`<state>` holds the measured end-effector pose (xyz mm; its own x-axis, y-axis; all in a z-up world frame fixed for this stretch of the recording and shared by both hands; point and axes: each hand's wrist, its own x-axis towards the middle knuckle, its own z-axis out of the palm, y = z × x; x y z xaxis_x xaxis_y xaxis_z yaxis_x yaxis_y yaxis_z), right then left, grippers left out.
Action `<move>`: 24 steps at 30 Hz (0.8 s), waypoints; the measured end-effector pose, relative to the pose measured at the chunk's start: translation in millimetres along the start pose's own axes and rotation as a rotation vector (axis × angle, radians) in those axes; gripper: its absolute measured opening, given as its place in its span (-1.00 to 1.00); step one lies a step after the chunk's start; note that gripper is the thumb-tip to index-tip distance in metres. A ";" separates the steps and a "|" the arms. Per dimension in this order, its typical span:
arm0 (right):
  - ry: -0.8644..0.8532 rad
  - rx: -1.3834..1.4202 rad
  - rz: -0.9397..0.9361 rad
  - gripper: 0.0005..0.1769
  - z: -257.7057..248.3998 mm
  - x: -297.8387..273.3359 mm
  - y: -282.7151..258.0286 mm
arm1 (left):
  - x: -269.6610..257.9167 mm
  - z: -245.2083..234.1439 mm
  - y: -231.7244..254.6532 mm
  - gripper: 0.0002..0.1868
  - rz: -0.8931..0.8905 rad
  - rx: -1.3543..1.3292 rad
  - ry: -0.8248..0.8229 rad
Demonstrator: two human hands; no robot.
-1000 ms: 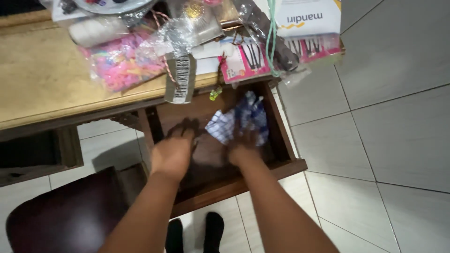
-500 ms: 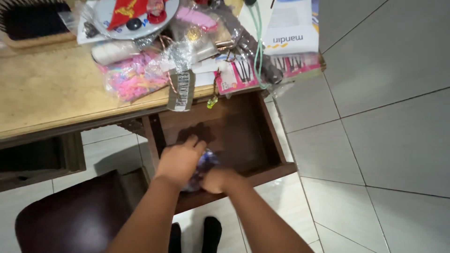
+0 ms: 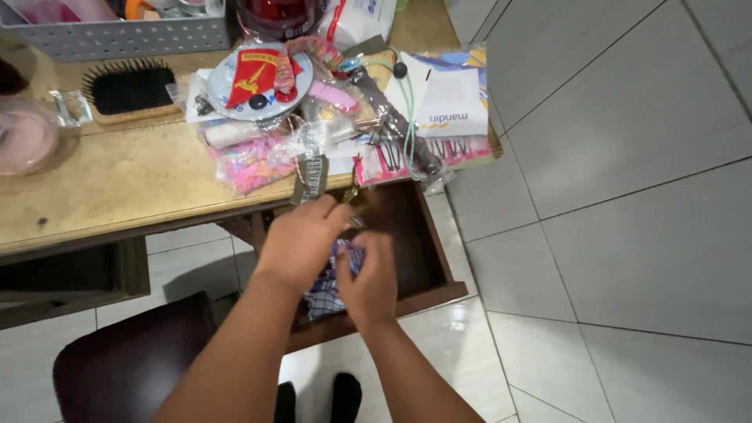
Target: The recorder is cleaning a wooden drawer with a damp cloth.
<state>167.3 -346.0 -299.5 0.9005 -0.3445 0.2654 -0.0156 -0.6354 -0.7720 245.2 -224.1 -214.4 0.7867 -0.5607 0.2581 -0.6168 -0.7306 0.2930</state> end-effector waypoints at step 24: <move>0.133 -0.054 -0.554 -0.77 -42.3 140.3 -131.8 | -1.6 -78.3 -14.3 -0.37 -0.116 0.018 0.228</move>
<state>277.3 -339.8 -136.2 0.7180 -0.0315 0.6953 0.4181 -0.7791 -0.4671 250.9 -182.3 -146.9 0.8251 -0.3721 0.4250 -0.5206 -0.7929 0.3165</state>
